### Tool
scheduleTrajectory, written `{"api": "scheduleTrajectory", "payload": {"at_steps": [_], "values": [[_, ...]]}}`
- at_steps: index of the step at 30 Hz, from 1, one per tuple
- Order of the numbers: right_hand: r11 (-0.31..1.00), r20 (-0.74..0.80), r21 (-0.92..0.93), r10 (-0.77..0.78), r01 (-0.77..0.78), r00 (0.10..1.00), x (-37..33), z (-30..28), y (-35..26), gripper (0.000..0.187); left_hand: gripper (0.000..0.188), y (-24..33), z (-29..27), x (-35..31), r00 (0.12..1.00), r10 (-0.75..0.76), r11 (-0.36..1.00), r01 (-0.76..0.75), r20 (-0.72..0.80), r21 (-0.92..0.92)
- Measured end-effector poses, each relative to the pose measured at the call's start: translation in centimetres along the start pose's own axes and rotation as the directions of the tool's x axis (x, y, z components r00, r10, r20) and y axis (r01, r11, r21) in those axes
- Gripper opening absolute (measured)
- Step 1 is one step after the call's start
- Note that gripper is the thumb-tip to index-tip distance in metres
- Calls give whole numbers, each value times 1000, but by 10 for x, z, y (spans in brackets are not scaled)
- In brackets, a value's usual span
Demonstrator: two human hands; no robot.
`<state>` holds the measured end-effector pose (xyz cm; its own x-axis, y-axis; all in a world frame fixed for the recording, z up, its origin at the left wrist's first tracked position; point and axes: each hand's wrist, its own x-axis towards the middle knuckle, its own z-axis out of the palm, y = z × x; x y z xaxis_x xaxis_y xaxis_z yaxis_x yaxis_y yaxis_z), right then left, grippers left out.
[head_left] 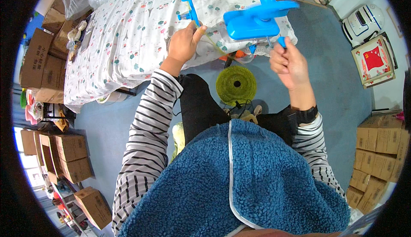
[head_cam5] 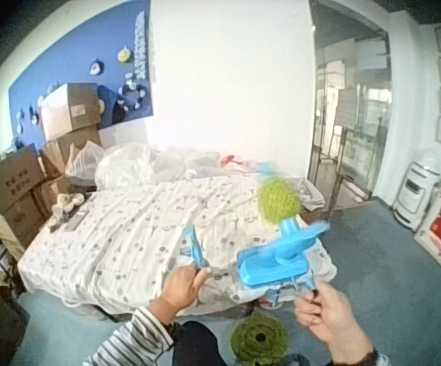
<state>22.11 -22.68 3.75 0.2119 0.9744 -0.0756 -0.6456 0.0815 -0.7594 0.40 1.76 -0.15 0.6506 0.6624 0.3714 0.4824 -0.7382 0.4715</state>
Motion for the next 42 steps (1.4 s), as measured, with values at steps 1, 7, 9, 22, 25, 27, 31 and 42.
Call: {"api": "scheduleTrajectory", "payload": {"at_steps": [1, 7, 9, 22, 25, 27, 31, 42], "values": [[1000, 11, -17, 15, -14, 1000, 2, 7, 6, 42, 56, 1, 0, 0, 1000, -7, 1000, 7, 9, 12], [982, 53, -136, 143, -135, 988, 12, 13, 52, 43, 58, 4, -3, 0, 998, -43, 999, 42, 37, 20], [960, -10, -218, 177, -174, 984, 12, 0, 66, 43, 59, 5, -3, 0, 999, -46, 999, 46, 27, 24], [990, -245, -132, 12, -46, 969, -12, -56, -5, 39, 46, -2, -1, 1, 1000, -12, 985, 13, 8, -173], [991, -87, -122, -60, 50, 994, -9, -29, -12, 41, 34, -6, -11, 4, 994, -29, 885, 73, 102, -460], [994, -68, -100, -41, 34, 997, -6, -11, -8, 42, 28, -10, -20, 6, 986, -26, 821, 116, 166, -560], [997, 17, -71, 45, -43, 999, 6, 15, 17, 43, 26, -15, -27, 9, 980, -19, 631, 165, 198, -758], [946, -164, -218, 206, -239, 965, 6, -39, 72, 42, 29, -20, -23, 7, 973, -22, 655, 186, 228, -733]]}}
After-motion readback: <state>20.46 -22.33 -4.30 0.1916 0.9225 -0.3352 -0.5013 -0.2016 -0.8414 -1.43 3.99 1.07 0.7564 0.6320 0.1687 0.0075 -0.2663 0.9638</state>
